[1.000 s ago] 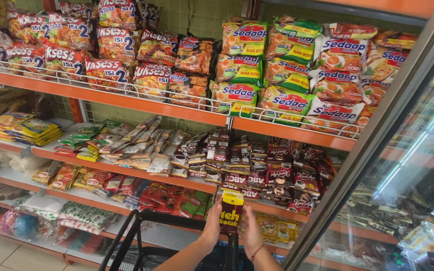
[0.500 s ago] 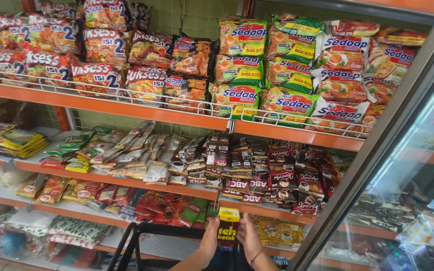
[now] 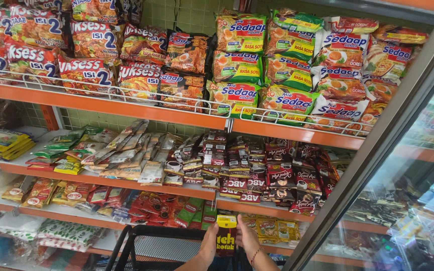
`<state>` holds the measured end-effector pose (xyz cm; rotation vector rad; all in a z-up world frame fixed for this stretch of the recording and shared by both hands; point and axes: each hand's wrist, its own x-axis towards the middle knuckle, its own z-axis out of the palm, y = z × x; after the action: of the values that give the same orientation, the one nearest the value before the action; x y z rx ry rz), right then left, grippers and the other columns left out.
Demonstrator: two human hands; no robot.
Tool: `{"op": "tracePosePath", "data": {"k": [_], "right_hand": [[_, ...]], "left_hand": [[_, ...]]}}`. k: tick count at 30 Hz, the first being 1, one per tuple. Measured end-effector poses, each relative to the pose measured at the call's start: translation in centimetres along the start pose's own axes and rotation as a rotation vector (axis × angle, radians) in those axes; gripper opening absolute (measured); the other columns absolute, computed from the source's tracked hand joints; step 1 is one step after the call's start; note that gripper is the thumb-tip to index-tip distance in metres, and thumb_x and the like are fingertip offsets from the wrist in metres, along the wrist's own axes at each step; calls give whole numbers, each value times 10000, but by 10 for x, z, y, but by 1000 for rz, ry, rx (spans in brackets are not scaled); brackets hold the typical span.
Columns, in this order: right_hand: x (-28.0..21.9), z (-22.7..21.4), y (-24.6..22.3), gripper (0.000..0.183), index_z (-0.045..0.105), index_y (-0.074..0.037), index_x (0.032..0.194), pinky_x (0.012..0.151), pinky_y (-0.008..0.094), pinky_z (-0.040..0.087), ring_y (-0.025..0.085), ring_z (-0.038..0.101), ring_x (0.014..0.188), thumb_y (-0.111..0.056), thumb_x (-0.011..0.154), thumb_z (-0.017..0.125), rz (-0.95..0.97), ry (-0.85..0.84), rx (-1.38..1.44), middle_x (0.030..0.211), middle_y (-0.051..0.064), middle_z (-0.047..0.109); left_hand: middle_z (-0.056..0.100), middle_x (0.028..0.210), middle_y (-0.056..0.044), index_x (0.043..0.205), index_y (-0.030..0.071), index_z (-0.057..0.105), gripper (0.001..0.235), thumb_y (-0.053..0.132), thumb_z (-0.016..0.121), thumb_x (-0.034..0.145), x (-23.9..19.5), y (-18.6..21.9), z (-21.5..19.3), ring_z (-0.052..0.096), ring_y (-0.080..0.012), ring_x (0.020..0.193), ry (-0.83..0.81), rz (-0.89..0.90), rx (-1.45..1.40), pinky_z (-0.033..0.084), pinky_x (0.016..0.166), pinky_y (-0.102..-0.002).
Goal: The person picks up several boxes of tea from a refrigerated display, places them into a hand basket, and then selects a carton of milk from the same cooler.
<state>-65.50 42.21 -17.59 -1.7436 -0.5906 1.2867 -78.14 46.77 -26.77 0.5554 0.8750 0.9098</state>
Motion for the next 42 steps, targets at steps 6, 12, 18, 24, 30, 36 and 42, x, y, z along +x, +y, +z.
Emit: {"op": "tracePosePath", "data": {"k": [6, 12, 18, 24, 30, 36, 42], "right_hand": [[-6, 5, -3, 832, 796, -59, 1075, 723, 306, 560, 192, 707, 804, -788, 826, 482, 9, 122, -346, 919, 68, 755], [-16, 1, -14, 828, 766, -133, 914, 690, 253, 550, 135, 714, 738, -844, 817, 351, -26, 66, -561, 859, 5, 756], [-25, 9, -19, 997, 730, -156, 1233, 690, 257, 599, 169, 767, 797, -892, 796, 217, 10, -28, -709, 821, 38, 675], [-15, 13, -14, 996, 302, -339, 1613, 679, 236, 675, 132, 808, 759, -890, 784, 268, 68, -146, -557, 1683, 52, 265], [13, 5, -2, 1053, 149, -440, 1627, 643, 293, 675, 217, 760, 626, -908, 715, 390, 187, -232, -309, 1672, 204, 224], [22, 3, 0, 1145, 181, -314, 1640, 602, 272, 636, 232, 779, 698, -943, 698, 345, 197, -266, -303, 1691, 101, 250], [18, 9, 1, 1103, 167, -431, 1620, 574, 290, 661, 289, 774, 685, -958, 670, 355, 231, -299, -306, 1658, 24, 315]], "left_hand": [[413, 1627, -32, 1613, 236, 313, 837, 725, 207, 943, -10, 12, -11, 435, -225, 1488, 81, -96, 670, 350, 1173, -368], [481, 1595, -42, 1566, 281, 445, 882, 781, 189, 886, -75, 49, 21, 457, -238, 1478, 132, -140, 737, 351, 1192, -367], [555, 1523, -78, 1583, 424, 385, 925, 842, 25, 840, -45, 27, 12, 495, -311, 1430, 148, -214, 968, 376, 1165, -403], [445, 1615, -74, 1593, 271, 388, 925, 803, 86, 899, -54, 36, 18, 436, -275, 1490, 151, -238, 857, 326, 1217, -396], [381, 1643, -64, 1604, 384, 342, 846, 761, 66, 899, -35, 15, 4, 287, -282, 1552, 120, -131, 917, 208, 1257, -377], [326, 1664, -80, 1603, 317, 353, 906, 787, 46, 892, -23, 12, 4, 172, -284, 1596, 160, -184, 983, 161, 1286, -400], [313, 1665, -107, 1602, 344, 361, 844, 762, 99, 917, -30, 16, 4, 127, -294, 1594, 140, -170, 912, 166, 1280, -440]]}}
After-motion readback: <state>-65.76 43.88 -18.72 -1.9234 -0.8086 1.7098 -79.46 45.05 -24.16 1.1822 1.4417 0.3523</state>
